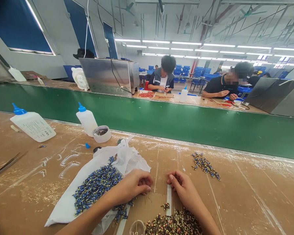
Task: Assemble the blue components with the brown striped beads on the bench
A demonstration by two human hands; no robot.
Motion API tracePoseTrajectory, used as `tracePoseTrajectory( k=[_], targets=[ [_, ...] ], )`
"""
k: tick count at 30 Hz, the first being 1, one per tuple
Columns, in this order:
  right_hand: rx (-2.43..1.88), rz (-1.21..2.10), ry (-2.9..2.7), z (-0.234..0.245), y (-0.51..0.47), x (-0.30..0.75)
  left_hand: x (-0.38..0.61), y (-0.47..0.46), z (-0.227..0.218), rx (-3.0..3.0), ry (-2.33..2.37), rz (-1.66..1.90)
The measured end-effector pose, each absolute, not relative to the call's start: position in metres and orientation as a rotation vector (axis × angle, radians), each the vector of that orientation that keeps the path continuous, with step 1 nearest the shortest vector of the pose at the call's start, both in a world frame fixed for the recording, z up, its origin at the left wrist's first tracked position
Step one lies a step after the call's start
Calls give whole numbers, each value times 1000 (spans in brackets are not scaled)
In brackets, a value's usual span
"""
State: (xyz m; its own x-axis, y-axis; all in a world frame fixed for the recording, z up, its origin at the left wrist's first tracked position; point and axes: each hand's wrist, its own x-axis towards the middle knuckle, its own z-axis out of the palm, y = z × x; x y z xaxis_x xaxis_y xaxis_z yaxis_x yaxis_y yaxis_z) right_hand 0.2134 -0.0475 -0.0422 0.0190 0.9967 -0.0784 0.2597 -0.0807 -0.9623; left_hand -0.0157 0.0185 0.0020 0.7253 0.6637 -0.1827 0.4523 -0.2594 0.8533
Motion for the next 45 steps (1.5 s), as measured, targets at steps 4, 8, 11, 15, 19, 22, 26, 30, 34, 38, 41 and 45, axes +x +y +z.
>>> tracePoseTrajectory(
  k=[4, 8, 11, 15, 19, 22, 26, 30, 34, 38, 41, 45],
  targets=[
    [-1461, 1129, -1396, -40, -48, 212, -13, 16, -3, 1929, 882, 299],
    [-1464, 1096, -1425, -38, -49, 212, -13, 18, -6, 1823, 846, 313],
    [-1470, 1035, -1442, -36, -49, 210, -13, 21, -6, 1729, 832, 303],
    [-1455, 992, -1433, -40, -46, 206, -12, 24, -6, 1836, 849, 299],
    [-1325, 1009, -1119, -37, -43, 209, -12, 26, -7, 1841, 848, 285],
    [-1161, 894, -851, -19, -46, 219, -14, 26, -9, 1844, 856, 278],
    [-1051, 815, -703, -1, -51, 233, -15, 26, -10, 1783, 842, 288],
    [-1142, 951, -907, -5, -54, 221, -14, 25, -9, 1811, 832, 296],
    [-1249, 1132, -1238, -4, -66, 193, -13, 23, -5, 1820, 827, 306],
    [-1285, 1275, -1513, 9, -85, 184, -13, 22, -1, 1891, 855, 306],
    [-1299, 1330, -1699, 14, -92, 188, -14, 23, -3, 1915, 879, 301],
    [-1199, 1442, -1756, -1, -88, 185, -14, 24, -6, 1899, 864, 300]
  ],
)
